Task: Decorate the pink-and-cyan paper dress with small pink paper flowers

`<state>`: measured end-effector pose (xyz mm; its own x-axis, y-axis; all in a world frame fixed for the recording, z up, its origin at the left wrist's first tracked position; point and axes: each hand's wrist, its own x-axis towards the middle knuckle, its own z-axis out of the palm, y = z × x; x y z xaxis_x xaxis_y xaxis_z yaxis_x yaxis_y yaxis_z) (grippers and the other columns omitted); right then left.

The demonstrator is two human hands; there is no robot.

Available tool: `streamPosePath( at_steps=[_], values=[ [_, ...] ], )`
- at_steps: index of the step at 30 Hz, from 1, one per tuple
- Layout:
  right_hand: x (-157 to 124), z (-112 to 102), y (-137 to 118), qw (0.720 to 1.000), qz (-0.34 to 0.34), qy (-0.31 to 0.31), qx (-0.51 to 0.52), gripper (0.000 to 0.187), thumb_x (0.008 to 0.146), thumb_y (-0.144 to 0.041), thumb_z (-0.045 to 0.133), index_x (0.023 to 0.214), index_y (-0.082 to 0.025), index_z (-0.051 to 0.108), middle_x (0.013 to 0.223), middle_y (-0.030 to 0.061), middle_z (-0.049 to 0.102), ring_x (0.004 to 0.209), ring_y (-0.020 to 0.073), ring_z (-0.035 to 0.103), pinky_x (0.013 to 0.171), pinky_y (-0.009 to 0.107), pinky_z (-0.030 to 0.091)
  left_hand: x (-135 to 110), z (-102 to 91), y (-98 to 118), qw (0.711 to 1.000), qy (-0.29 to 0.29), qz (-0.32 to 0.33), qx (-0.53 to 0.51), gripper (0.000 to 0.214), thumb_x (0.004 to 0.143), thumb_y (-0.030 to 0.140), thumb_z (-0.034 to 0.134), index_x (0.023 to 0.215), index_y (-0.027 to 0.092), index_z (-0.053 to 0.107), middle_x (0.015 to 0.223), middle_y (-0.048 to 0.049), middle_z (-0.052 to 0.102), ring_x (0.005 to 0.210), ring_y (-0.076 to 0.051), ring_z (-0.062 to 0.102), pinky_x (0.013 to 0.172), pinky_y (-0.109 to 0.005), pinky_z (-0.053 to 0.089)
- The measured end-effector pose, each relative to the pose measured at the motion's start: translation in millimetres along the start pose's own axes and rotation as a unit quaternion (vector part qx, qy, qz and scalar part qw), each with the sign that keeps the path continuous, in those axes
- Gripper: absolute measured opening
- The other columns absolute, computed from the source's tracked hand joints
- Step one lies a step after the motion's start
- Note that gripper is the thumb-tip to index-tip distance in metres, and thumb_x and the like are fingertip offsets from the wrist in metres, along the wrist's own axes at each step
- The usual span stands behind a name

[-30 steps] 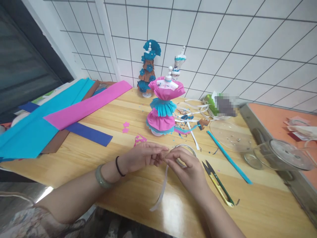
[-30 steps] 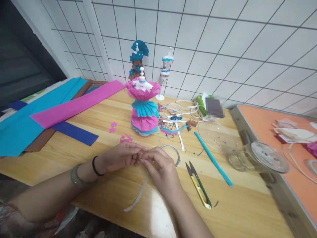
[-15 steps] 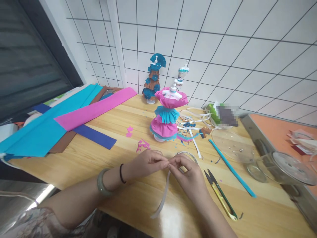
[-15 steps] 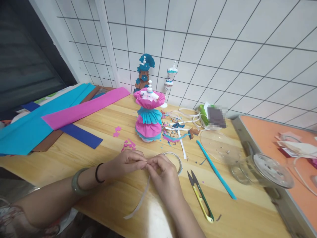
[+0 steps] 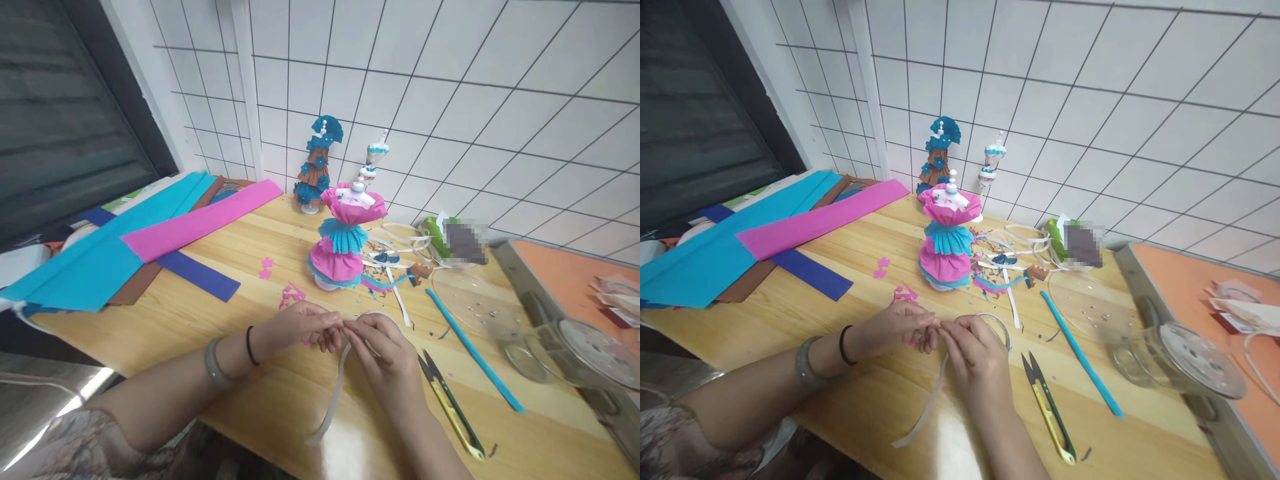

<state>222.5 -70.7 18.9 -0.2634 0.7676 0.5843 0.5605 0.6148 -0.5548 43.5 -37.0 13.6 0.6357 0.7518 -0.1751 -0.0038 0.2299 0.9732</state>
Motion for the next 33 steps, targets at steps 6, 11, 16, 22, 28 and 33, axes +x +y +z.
streamPosePath(
  at_steps=[6, 11, 16, 22, 28, 33],
  values=[
    [1.9, -0.2, -2.7, 0.999, 0.018, 0.006, 0.035, 0.019, 0.082, -0.013, 0.052, 0.092, -0.019, 0.067, 0.077, 0.0061, 0.06, 0.069, 0.0135, 0.059, 0.057, 0.024, 0.049, -2.4, -1.7, 0.7, 0.994, 0.018, 0.056, 0.088, 0.04, 0.081, 0.045, 0.048, 0.073, 0.009, 0.065, 0.067, -0.0051, 0.061, 0.063, -0.01, 0.053, 0.056, -0.02, 0.037],
    [1.1, 0.1, -1.8, 1.0, 0.009, -0.023, 0.004, 0.024, 0.085, -0.015, 0.047, 0.101, -0.02, 0.065, 0.081, 0.0072, 0.061, 0.074, 0.0155, 0.06, 0.063, 0.027, 0.049, -0.8, -1.6, -1.8, 0.999, 0.025, 0.041, -0.002, 0.039, 0.081, 0.044, 0.049, 0.081, 0.01, 0.067, 0.069, -0.0054, 0.062, 0.063, -0.011, 0.055, 0.058, -0.022, 0.04],
    [-2.5, 1.3, 4.9, 0.998, 0.01, -0.038, -0.04, 0.026, 0.084, -0.015, 0.048, 0.105, -0.017, 0.062, 0.085, 0.0087, 0.062, 0.076, 0.0166, 0.06, 0.066, 0.029, 0.049, 2.0, -2.5, -2.0, 0.993, 0.042, 0.054, -0.098, 0.035, 0.08, 0.041, 0.054, 0.09, 0.01, 0.068, 0.068, -0.0046, 0.061, 0.06, -0.009, 0.054, 0.06, -0.024, 0.041],
    [-0.1, 0.6, 1.9, 1.0, 0.017, -0.018, 0.007, 0.027, 0.084, -0.015, 0.049, 0.108, -0.019, 0.06, 0.089, 0.0093, 0.06, 0.08, 0.0167, 0.06, 0.066, 0.029, 0.05, 1.5, -3.0, 1.3, 0.993, 0.048, 0.031, -0.107, 0.039, 0.079, 0.044, 0.053, 0.089, 0.009, 0.068, 0.068, -0.0052, 0.061, 0.06, -0.01, 0.054, 0.061, -0.025, 0.041],
    [1.1, 1.8, -1.7, 1.0, -0.003, -0.013, 0.02, 0.024, 0.082, -0.013, 0.051, 0.101, -0.021, 0.064, 0.085, 0.0068, 0.061, 0.076, 0.0153, 0.061, 0.065, 0.027, 0.051, 1.6, 0.5, 0.8, 0.999, 0.018, 0.03, -0.042, 0.043, 0.079, 0.049, 0.051, 0.073, 0.008, 0.065, 0.067, -0.0055, 0.062, 0.06, -0.01, 0.054, 0.062, -0.024, 0.041],
    [0.3, 1.9, -2.7, 1.0, -0.019, 0.002, 0.022, 0.024, 0.081, -0.01, 0.052, 0.097, -0.022, 0.067, 0.082, 0.0064, 0.058, 0.072, 0.0139, 0.059, 0.059, 0.025, 0.05, 3.3, 1.0, -2.8, 0.995, -0.017, 0.01, -0.101, 0.044, 0.081, 0.047, 0.048, 0.067, 0.008, 0.062, 0.065, -0.005, 0.06, 0.057, -0.009, 0.053, 0.061, -0.024, 0.041]
  ],
)
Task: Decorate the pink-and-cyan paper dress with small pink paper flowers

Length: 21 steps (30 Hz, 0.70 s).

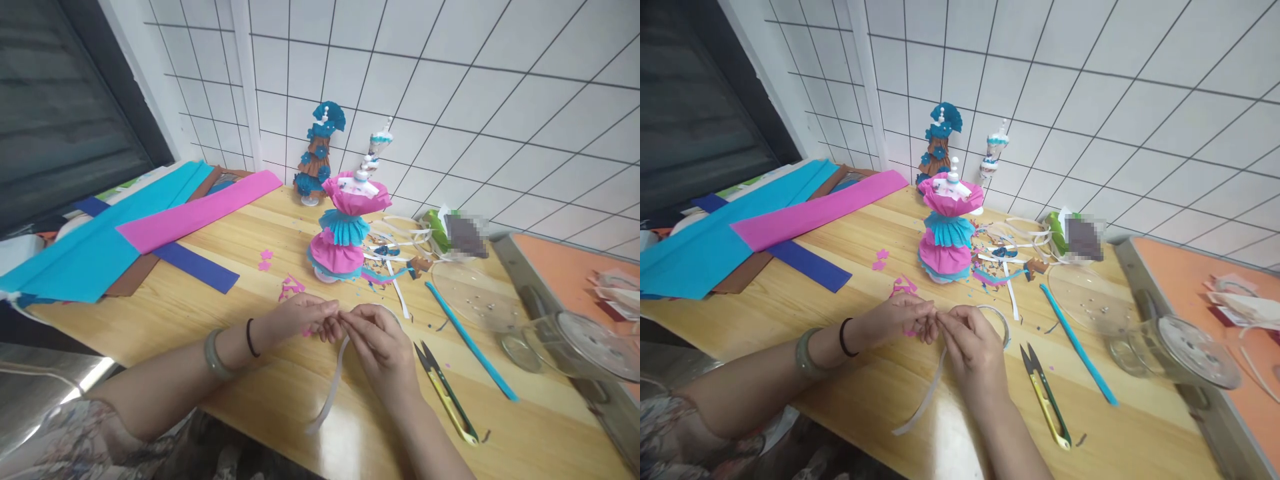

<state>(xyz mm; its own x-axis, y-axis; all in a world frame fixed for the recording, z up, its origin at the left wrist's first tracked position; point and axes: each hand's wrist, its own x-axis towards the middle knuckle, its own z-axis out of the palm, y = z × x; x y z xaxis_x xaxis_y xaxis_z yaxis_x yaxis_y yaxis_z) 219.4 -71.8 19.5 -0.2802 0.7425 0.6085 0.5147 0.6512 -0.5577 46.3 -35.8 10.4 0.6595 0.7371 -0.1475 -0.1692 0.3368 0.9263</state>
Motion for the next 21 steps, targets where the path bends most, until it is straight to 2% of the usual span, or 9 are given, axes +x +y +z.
streamPosePath(
  at_steps=[5, 10, 17, 21],
  values=[
    [0.7, 0.3, 0.3, 1.0, -0.003, -0.007, 0.01, 0.03, 0.081, -0.007, 0.051, 0.101, -0.024, 0.065, 0.085, 0.0062, 0.056, 0.074, 0.0134, 0.059, 0.062, 0.026, 0.05, -0.1, 1.9, -3.6, 0.995, -0.008, -0.017, -0.102, 0.039, 0.082, 0.044, 0.048, 0.073, 0.008, 0.061, 0.068, -0.0062, 0.061, 0.058, -0.01, 0.054, 0.06, -0.024, 0.04],
    [0.9, 1.4, 1.2, 0.999, 0.011, 0.006, 0.034, 0.026, 0.081, -0.008, 0.051, 0.097, -0.023, 0.066, 0.086, 0.0062, 0.056, 0.077, 0.0141, 0.059, 0.063, 0.026, 0.051, -0.9, 3.6, -2.5, 0.991, -0.019, -0.033, -0.13, 0.038, 0.08, 0.045, 0.051, 0.081, 0.008, 0.06, 0.068, -0.006, 0.061, 0.057, -0.01, 0.054, 0.058, -0.023, 0.04],
    [-0.2, 1.1, 2.4, 0.998, 0.036, 0.003, 0.047, 0.024, 0.08, -0.011, 0.054, 0.096, -0.023, 0.066, 0.085, 0.0061, 0.059, 0.077, 0.0151, 0.06, 0.063, 0.027, 0.051, -1.4, 3.2, -0.8, 0.998, -0.016, -0.019, -0.065, 0.041, 0.082, 0.047, 0.047, 0.076, 0.009, 0.061, 0.069, -0.0055, 0.061, 0.061, -0.01, 0.054, 0.062, -0.024, 0.041],
    [1.0, 0.5, 1.6, 0.997, 0.076, -0.008, 0.033, 0.018, 0.081, -0.016, 0.055, 0.094, -0.021, 0.067, 0.082, 0.0061, 0.061, 0.076, 0.0157, 0.06, 0.064, 0.029, 0.051, -2.2, 3.0, 0.1, 0.999, -0.005, 0.003, 0.053, 0.044, 0.083, 0.049, 0.044, 0.074, 0.01, 0.062, 0.069, -0.0049, 0.061, 0.061, -0.01, 0.054, 0.061, -0.023, 0.04]
  ],
)
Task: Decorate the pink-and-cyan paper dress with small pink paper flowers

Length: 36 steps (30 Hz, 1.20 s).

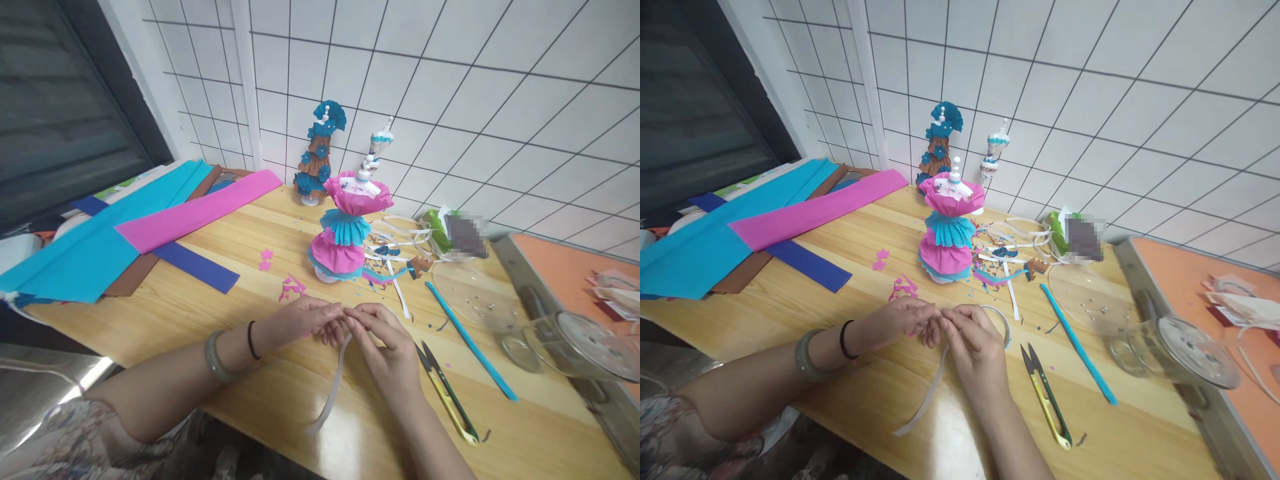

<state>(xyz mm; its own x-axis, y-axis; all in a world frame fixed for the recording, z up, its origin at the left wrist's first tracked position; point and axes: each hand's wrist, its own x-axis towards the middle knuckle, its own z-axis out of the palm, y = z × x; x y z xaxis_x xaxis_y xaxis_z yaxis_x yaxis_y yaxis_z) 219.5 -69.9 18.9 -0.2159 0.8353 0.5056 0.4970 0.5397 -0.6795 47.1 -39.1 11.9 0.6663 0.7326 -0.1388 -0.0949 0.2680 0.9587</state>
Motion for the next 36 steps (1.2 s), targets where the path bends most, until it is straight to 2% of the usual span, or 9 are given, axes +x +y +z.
streamPosePath(
  at_steps=[4, 9, 14, 18, 21, 23, 27, 31, 36],
  values=[
    [0, 0, 2, 1.0, 0.017, 0.02, -0.005, 0.015, 0.081, -0.016, 0.054, 0.087, -0.02, 0.067, 0.081, 0.0063, 0.064, 0.075, 0.0158, 0.061, 0.065, 0.029, 0.051, 0, -0.6, -1, 0.997, 0.024, 0.037, 0.061, 0.045, 0.083, 0.049, 0.043, 0.074, 0.01, 0.063, 0.07, -0.0057, 0.062, 0.063, -0.011, 0.054, 0.059, -0.023, 0.038],
    [-1, -1, 6, 0.999, -0.016, 0.022, -0.037, 0.013, 0.081, -0.013, 0.055, 0.086, -0.019, 0.065, 0.081, 0.006, 0.063, 0.074, 0.0147, 0.06, 0.061, 0.027, 0.049, 2, 0.2, -3, 0.998, 0.048, 0.008, -0.051, 0.045, 0.081, 0.049, 0.046, 0.085, 0.009, 0.064, 0.069, -0.0059, 0.062, 0.06, -0.011, 0.054, 0.059, -0.024, 0.04],
    [-1, -2, 4, 0.999, -0.025, 0.016, -0.041, 0.008, 0.081, -0.015, 0.055, 0.082, -0.019, 0.062, 0.079, 0.0053, 0.061, 0.07, 0.0138, 0.058, 0.058, 0.026, 0.046, 3, -0.5, -4, 0.993, 0.011, -0.005, -0.119, 0.047, 0.083, 0.05, 0.043, 0.083, 0.008, 0.064, 0.069, -0.0063, 0.061, 0.06, -0.01, 0.054, 0.059, -0.023, 0.04],
    [1, -1, -1, 0.999, 0.032, -0.01, -0.009, 0.013, 0.078, -0.022, 0.059, 0.066, -0.019, 0.055, 0.067, 0.002, 0.056, 0.062, 0.0128, 0.053, 0.056, 0.026, 0.044, 1, -0.9, -4, 1.0, -0.026, 0.012, -0.003, 0.049, 0.085, 0.05, 0.039, 0.075, 0.009, 0.064, 0.068, -0.0051, 0.061, 0.062, -0.01, 0.053, 0.063, -0.023, 0.04],
    [2, 1, -3, 0.994, 0.098, -0.018, 0.032, 0.016, 0.075, -0.026, 0.063, 0.065, -0.018, 0.054, 0.062, 0.0004, 0.055, 0.057, 0.0117, 0.05, 0.054, 0.025, 0.043, -1, -0.2, -5, 0.995, -0.03, 0.044, 0.087, 0.049, 0.085, 0.05, 0.039, 0.074, 0.01, 0.064, 0.07, -0.0057, 0.061, 0.065, -0.011, 0.053, 0.064, -0.022, 0.04],
    [3, 1, -4, 0.991, 0.116, -0.02, 0.058, 0.015, 0.075, -0.028, 0.063, 0.067, -0.017, 0.057, 0.062, 0.001, 0.056, 0.056, 0.0115, 0.051, 0.054, 0.024, 0.044, -2, 0.3, -4, 0.993, -0.034, 0.048, 0.099, 0.049, 0.085, 0.051, 0.038, 0.075, 0.01, 0.064, 0.071, -0.0061, 0.062, 0.066, -0.011, 0.054, 0.064, -0.023, 0.04],
    [5, -2, -4, 0.994, 0.088, -0.012, 0.062, 0.014, 0.078, -0.027, 0.059, 0.068, -0.017, 0.063, 0.068, 0.0048, 0.063, 0.064, 0.0145, 0.058, 0.056, 0.026, 0.047, -2, 0.1, -1, 0.997, -0.026, 0.027, 0.067, 0.055, 0.085, 0.054, 0.032, 0.073, 0.01, 0.064, 0.069, -0.0065, 0.062, 0.064, -0.012, 0.055, 0.062, -0.023, 0.04],
    [4, -5, -1, 0.999, 0.041, 0.005, 0.023, 0.013, 0.08, -0.022, 0.056, 0.08, -0.02, 0.069, 0.078, 0.0059, 0.067, 0.074, 0.0167, 0.063, 0.063, 0.028, 0.051, 0, -1.4, 1, 1.0, -0.009, 0.006, -0.02, 0.055, 0.085, 0.054, 0.033, 0.08, 0.01, 0.065, 0.069, -0.0063, 0.061, 0.062, -0.011, 0.053, 0.063, -0.024, 0.04],
    [0, -3, 2, 0.999, -0.039, -0.002, 0.006, 0.025, 0.081, -0.012, 0.053, 0.098, -0.024, 0.067, 0.088, 0.0073, 0.063, 0.079, 0.0156, 0.062, 0.066, 0.029, 0.052, 1, -0.2, 0, 0.997, -0.014, 0.001, -0.076, 0.054, 0.083, 0.055, 0.036, 0.078, 0.009, 0.064, 0.07, -0.0076, 0.061, 0.061, -0.011, 0.053, 0.062, -0.024, 0.04]
  ],
)
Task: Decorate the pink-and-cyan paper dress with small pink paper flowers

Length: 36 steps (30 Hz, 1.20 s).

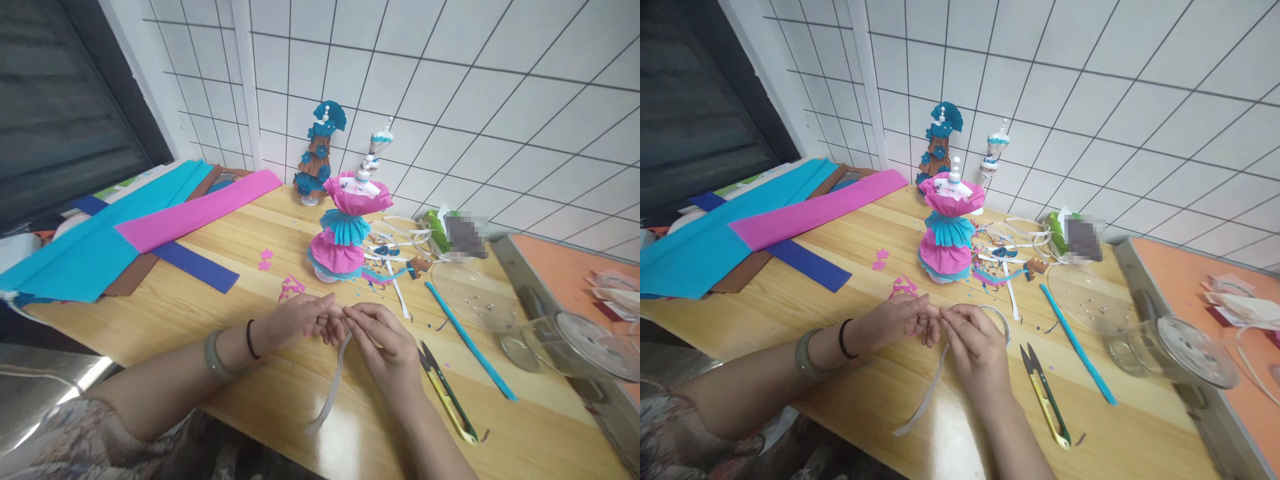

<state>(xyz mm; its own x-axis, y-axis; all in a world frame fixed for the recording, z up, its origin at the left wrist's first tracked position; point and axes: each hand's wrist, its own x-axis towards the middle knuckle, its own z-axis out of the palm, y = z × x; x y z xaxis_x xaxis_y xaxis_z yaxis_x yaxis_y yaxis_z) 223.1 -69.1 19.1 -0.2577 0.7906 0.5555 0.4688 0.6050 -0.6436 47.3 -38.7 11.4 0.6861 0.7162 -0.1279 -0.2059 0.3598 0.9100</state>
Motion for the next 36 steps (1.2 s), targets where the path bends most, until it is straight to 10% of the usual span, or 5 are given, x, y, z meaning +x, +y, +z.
streamPosePath(
  at_steps=[10, 17, 36],
  values=[
    [4, 0, -3, 0.992, 0.111, 0.001, 0.055, 0.016, 0.082, -0.025, 0.055, 0.079, -0.021, 0.069, 0.076, 0.0054, 0.064, 0.073, 0.0163, 0.061, 0.065, 0.028, 0.05, -4, 3.4, 4, 0.992, -0.042, 0.013, 0.12, 0.059, 0.086, 0.056, 0.027, 0.075, 0.011, 0.063, 0.07, -0.0065, 0.06, 0.064, -0.012, 0.054, 0.062, -0.023, 0.04],
    [2, 0, 5, 0.961, 0.249, 0.018, 0.119, 0.023, 0.076, -0.037, 0.06, 0.07, -0.015, 0.063, 0.063, 0.0025, 0.056, 0.057, 0.0122, 0.051, 0.05, 0.023, 0.041, -5, 1.2, 2, 0.969, 0.075, 0.089, 0.22, 0.044, 0.085, 0.046, 0.041, 0.079, 0.01, 0.065, 0.071, -0.006, 0.06, 0.069, -0.012, 0.054, 0.066, -0.024, 0.042],
    [59, -27, -13, 0.941, 0.236, 0.069, 0.233, 0.022, 0.067, -0.031, 0.07, 0.086, -0.019, 0.068, 0.076, 0.0044, 0.07, 0.065, 0.0145, 0.064, 0.069, 0.032, 0.051, 19, 8.6, 32, 0.956, 0.165, 0.116, -0.213, 0.027, 0.073, 0.015, 0.062, 0.099, 0.013, 0.057, 0.072, -0.001, 0.056, 0.057, -0.004, 0.051, 0.052, -0.015, 0.038]
  ],
)
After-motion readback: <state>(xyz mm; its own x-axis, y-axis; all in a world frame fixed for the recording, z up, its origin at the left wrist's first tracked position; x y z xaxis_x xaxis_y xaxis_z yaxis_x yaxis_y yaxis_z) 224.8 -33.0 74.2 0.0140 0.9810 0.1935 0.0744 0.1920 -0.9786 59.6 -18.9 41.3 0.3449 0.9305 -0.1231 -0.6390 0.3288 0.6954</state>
